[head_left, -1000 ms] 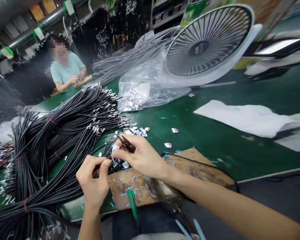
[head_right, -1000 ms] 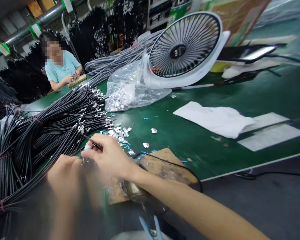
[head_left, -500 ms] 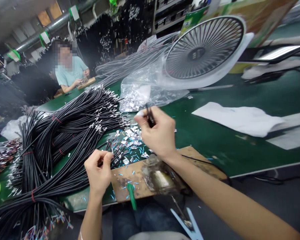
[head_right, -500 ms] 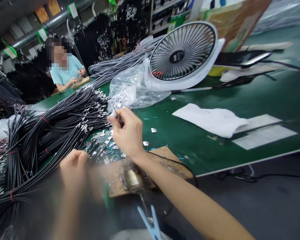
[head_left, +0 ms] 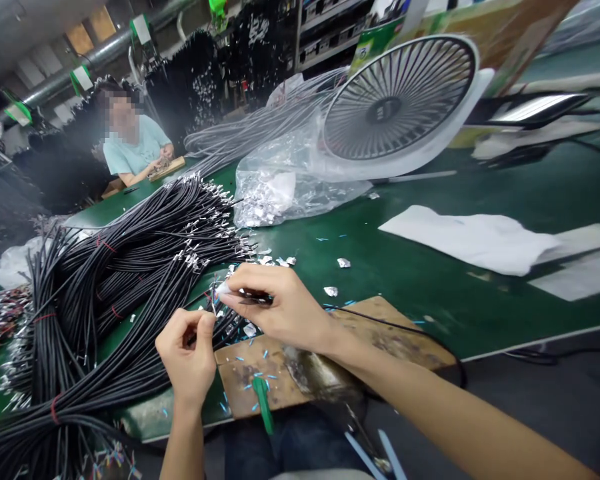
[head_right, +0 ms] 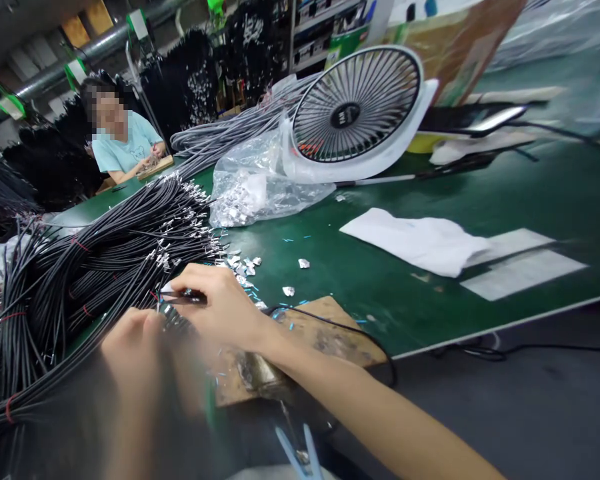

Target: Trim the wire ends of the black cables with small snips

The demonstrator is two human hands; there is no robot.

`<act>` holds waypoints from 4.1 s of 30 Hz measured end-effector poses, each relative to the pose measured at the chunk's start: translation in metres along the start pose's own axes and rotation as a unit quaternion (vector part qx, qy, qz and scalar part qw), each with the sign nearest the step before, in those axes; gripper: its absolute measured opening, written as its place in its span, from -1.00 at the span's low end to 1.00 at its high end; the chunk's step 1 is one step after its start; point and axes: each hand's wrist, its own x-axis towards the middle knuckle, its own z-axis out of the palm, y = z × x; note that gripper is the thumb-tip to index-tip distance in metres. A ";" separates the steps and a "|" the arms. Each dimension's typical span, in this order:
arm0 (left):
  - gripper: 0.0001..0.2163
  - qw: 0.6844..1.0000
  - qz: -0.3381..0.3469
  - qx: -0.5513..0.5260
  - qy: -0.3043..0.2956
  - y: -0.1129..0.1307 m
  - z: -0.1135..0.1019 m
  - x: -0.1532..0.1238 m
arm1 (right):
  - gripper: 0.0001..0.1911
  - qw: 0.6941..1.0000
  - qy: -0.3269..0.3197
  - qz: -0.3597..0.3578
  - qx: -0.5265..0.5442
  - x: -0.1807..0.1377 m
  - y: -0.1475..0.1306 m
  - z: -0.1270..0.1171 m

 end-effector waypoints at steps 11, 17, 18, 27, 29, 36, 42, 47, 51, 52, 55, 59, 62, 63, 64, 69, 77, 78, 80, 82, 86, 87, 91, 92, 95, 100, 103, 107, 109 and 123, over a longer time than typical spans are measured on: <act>-0.73 0.999 -0.009 0.018 -0.046 -0.002 -0.002 0.001 | -0.92 0.996 0.016 -0.064 -0.067 -0.002 0.001 0.005; -0.75 0.997 -0.051 -0.009 -0.057 -0.003 -0.002 0.000 | -0.87 0.982 0.045 -0.156 -0.099 -0.007 0.003 0.005; -0.75 0.996 -0.061 -0.014 -0.056 -0.002 -0.002 0.000 | -0.84 0.978 0.044 -0.174 -0.105 -0.008 0.004 0.004; -0.72 0.996 -0.092 -0.015 -0.014 -0.004 -0.001 0.002 | -0.81 0.989 -0.024 -0.130 -0.062 -0.011 0.002 0.008; -0.74 0.996 -0.090 -0.022 -0.008 -0.003 -0.001 0.002 | -0.90 0.995 0.048 -0.073 -0.048 -0.009 0.000 0.009; -0.80 0.998 -0.062 -0.027 0.008 0.001 0.001 0.001 | -0.91 0.997 0.062 0.013 -0.044 -0.003 -0.003 0.009; -0.81 0.999 -0.042 -0.026 0.009 -0.001 0.001 0.000 | -0.89 0.997 0.069 -0.005 -0.038 -0.005 -0.004 0.008; -0.81 0.999 -0.029 -0.018 0.008 -0.006 0.000 -0.002 | -0.88 0.997 0.056 -0.027 -0.041 -0.005 -0.003 0.007; -0.82 0.999 -0.031 -0.015 0.009 -0.010 -0.001 -0.003 | -0.91 0.997 0.055 -0.045 -0.034 -0.007 -0.002 0.007; -0.82 0.999 -0.034 -0.017 0.009 -0.010 -0.001 -0.003 | -0.92 0.997 0.053 -0.049 -0.035 -0.007 -0.002 0.007; -0.82 0.999 -0.036 -0.023 0.005 -0.010 -0.001 -0.004 | -0.91 0.995 0.053 -0.064 -0.048 -0.007 -0.001 0.007; -0.82 0.999 -0.031 -0.026 0.002 -0.010 -0.001 -0.004 | -0.89 0.993 0.064 -0.077 -0.056 -0.007 -0.001 0.008; -0.82 0.999 -0.030 -0.016 0.003 -0.010 -0.001 -0.004 | -0.88 0.994 0.061 -0.074 -0.053 -0.007 -0.002 0.008; -0.81 0.999 -0.030 -0.012 0.001 -0.010 -0.001 -0.004 | -0.89 0.994 0.058 -0.074 -0.052 -0.008 -0.002 0.007; -0.81 1.000 -0.029 -0.009 -0.001 -0.010 -0.002 -0.004 | -0.91 0.994 0.056 -0.073 -0.053 -0.008 -0.002 0.007; -0.81 0.999 -0.031 -0.020 -0.007 -0.008 -0.002 -0.003 | -0.91 0.995 0.052 -0.067 -0.058 -0.008 -0.001 0.007; -0.82 0.997 -0.067 -0.041 -0.018 -0.003 0.000 -0.003 | -0.92 0.992 0.052 -0.098 -0.059 -0.008 0.000 0.007; -0.82 0.997 -0.069 -0.043 -0.018 -0.003 0.000 -0.003 | -0.91 0.992 0.052 -0.097 -0.061 -0.008 0.000 0.007; -0.82 0.996 -0.078 -0.047 -0.016 -0.003 0.000 -0.004 | -0.90 0.992 0.052 -0.096 -0.064 -0.008 0.000 0.007; -0.82 0.995 -0.086 -0.049 -0.011 -0.005 0.000 -0.004 | -0.90 0.992 0.052 -0.099 -0.065 -0.008 0.000 0.007; -0.82 0.996 -0.072 -0.048 -0.023 -0.008 0.000 -0.005 | -0.90 0.992 0.048 -0.094 -0.064 -0.009 0.001 0.007; -0.82 0.996 -0.066 -0.046 -0.024 -0.008 0.000 -0.005 | -0.89 0.993 0.048 -0.091 -0.063 -0.009 0.001 0.007; -0.79 0.999 -0.024 -0.026 -0.034 -0.008 -0.003 -0.003 | -0.88 0.998 0.027 -0.043 -0.048 -0.009 0.001 0.009; -0.79 0.999 -0.014 -0.019 -0.040 -0.008 -0.004 -0.003 | -0.87 0.999 0.011 -0.017 -0.038 -0.008 0.000 0.010; -0.76 0.998 0.002 -0.011 -0.056 -0.009 -0.005 -0.003 | -0.85 0.994 -0.010 0.101 0.029 -0.006 -0.002 0.009; -0.73 0.997 0.007 -0.008 -0.083 -0.009 -0.004 -0.002 | -0.64 0.935 -0.041 0.252 0.247 -0.002 -0.007 0.006; -0.74 0.996 0.008 -0.005 -0.084 -0.008 -0.004 -0.001 | -0.66 0.910 -0.052 0.282 0.299 -0.001 -0.009 0.006; -0.76 0.997 0.000 0.002 -0.083 -0.010 -0.005 -0.002 | -0.73 0.905 -0.020 0.298 0.304 -0.001 -0.009 0.006; -0.76 0.997 -0.006 -0.001 -0.079 -0.011 -0.006 -0.003 | -0.75 0.905 -0.016 0.292 0.308 0.000 -0.008 0.004; -0.77 0.994 -0.080 -0.027 -0.065 -0.009 0.001 -0.003 | -0.69 0.975 0.005 0.190 0.119 -0.005 -0.002 0.006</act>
